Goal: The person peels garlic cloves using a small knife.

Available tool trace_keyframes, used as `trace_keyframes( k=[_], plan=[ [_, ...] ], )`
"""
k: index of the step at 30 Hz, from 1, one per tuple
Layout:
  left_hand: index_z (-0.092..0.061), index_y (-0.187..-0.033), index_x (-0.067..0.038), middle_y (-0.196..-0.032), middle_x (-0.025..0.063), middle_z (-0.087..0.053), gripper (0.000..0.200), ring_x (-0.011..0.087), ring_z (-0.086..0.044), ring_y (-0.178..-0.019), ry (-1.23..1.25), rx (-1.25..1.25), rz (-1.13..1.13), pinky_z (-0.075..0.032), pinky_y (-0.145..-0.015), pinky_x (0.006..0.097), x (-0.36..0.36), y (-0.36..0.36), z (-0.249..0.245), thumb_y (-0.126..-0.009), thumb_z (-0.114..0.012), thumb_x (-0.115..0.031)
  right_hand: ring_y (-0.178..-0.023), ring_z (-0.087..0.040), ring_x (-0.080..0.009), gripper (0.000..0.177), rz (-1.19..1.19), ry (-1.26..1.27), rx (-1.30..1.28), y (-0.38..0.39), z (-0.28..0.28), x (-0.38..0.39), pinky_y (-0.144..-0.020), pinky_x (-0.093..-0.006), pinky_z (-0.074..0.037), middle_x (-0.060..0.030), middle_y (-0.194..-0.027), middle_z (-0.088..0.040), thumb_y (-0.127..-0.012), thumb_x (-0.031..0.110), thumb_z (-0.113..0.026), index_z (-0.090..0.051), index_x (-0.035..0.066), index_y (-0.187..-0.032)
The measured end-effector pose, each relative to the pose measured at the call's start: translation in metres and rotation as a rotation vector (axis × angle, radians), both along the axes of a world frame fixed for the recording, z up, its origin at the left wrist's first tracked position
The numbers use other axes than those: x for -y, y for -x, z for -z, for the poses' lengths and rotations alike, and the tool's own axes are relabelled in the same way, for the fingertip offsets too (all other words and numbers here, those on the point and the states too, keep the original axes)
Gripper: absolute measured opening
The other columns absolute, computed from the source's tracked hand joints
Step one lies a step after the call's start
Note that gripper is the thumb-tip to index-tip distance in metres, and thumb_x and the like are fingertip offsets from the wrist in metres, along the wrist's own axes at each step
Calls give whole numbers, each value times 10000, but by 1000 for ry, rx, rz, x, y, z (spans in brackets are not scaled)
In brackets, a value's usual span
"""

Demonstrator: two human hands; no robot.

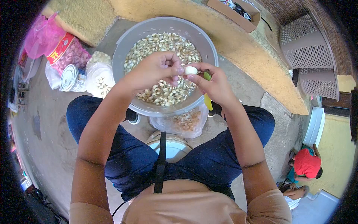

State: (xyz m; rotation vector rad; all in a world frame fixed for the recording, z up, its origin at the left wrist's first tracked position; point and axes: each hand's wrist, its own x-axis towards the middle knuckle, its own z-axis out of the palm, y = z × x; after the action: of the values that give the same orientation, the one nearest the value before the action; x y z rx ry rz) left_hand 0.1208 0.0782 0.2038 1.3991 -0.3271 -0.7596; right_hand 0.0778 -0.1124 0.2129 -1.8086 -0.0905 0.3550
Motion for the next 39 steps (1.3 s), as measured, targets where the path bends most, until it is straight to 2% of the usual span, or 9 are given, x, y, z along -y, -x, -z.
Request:
trace_keyframes(
  k=[6,11,13,16,20,23,26,32,39],
  plan=[
    [-493,-844,-37,-709,18,-516,175,95,-541,-649,159,-22,-28,-505,-618,235,-25,-17,-2,-801,-593,-173,-743,-549,-106,257,4,-257,-145,2,-16,17,-681,-247,-450,-37,-877,-618,-753,100,-637,-606,58,-1005],
    [-521,-954,-22,-734,30,-514,191,99,-542,-644,22,62,-129,-509,-605,229,-12,-4,-22,-802,-574,-124,-559,-436,-29,283,-100,-136,174,3,-12,14,-450,-148,-331,-10,-893,-566,-748,40,-613,-588,62,-1028],
    [-544,-950,-31,-810,35,-512,175,93,-526,-658,-22,113,-88,-506,-581,226,-8,-1,-22,-795,-574,-108,-589,-435,-35,294,-100,-121,211,1,-10,14,-479,-154,-340,6,-883,-554,-734,11,-616,-598,74,-1020],
    [-578,-897,-28,-872,38,-517,120,97,-526,-694,-94,207,-77,-498,-545,216,-3,2,-17,-797,-569,-93,-913,-542,-154,289,-93,-42,208,1,-12,15,-795,-267,-417,-63,-965,-594,-701,64,-660,-613,63,-986],
    [-612,-849,-25,-803,46,-542,95,107,-548,-682,-214,360,-150,-467,-563,220,5,8,-18,-776,-587,-81,-889,-554,-174,294,-95,132,291,0,-9,13,-781,-274,-419,-78,-937,-599,-679,76,-672,-612,61,-966],
    [-618,-836,-35,-806,63,-555,102,135,-562,-715,-229,815,-186,-466,-628,251,7,9,-11,-742,-620,-73,-876,-563,-187,295,-86,166,303,-1,-8,12,-768,-281,-426,-88,-929,-602,-666,85,-678,-605,52,-950],
    [-621,-841,-50,-822,75,-563,135,164,-570,-734,-257,767,-160,-462,-680,279,6,12,-17,-710,-648,-74,-863,-572,-201,295,-59,162,268,-1,-8,11,-750,-293,-435,-94,-924,-606,-661,89,-681,-598,48,-941],
    [-615,-845,-63,-824,73,-558,138,193,-570,-737,-290,832,-142,-458,-665,290,9,17,-18,-709,-636,-71,-806,-592,-226,290,-59,272,273,2,-13,8,-696,-299,-456,-108,-884,-615,-658,91,-686,-586,41,-926],
    [-597,-824,-56,-826,78,-539,121,245,-555,-769,-309,999,-85,-440,-683,324,7,17,-16,-709,-620,-82,-810,-597,-255,262,-72,354,316,4,-16,5,-700,-320,-461,-118,-859,-612,-655,95,-691,-578,34,-883]
  ],
)
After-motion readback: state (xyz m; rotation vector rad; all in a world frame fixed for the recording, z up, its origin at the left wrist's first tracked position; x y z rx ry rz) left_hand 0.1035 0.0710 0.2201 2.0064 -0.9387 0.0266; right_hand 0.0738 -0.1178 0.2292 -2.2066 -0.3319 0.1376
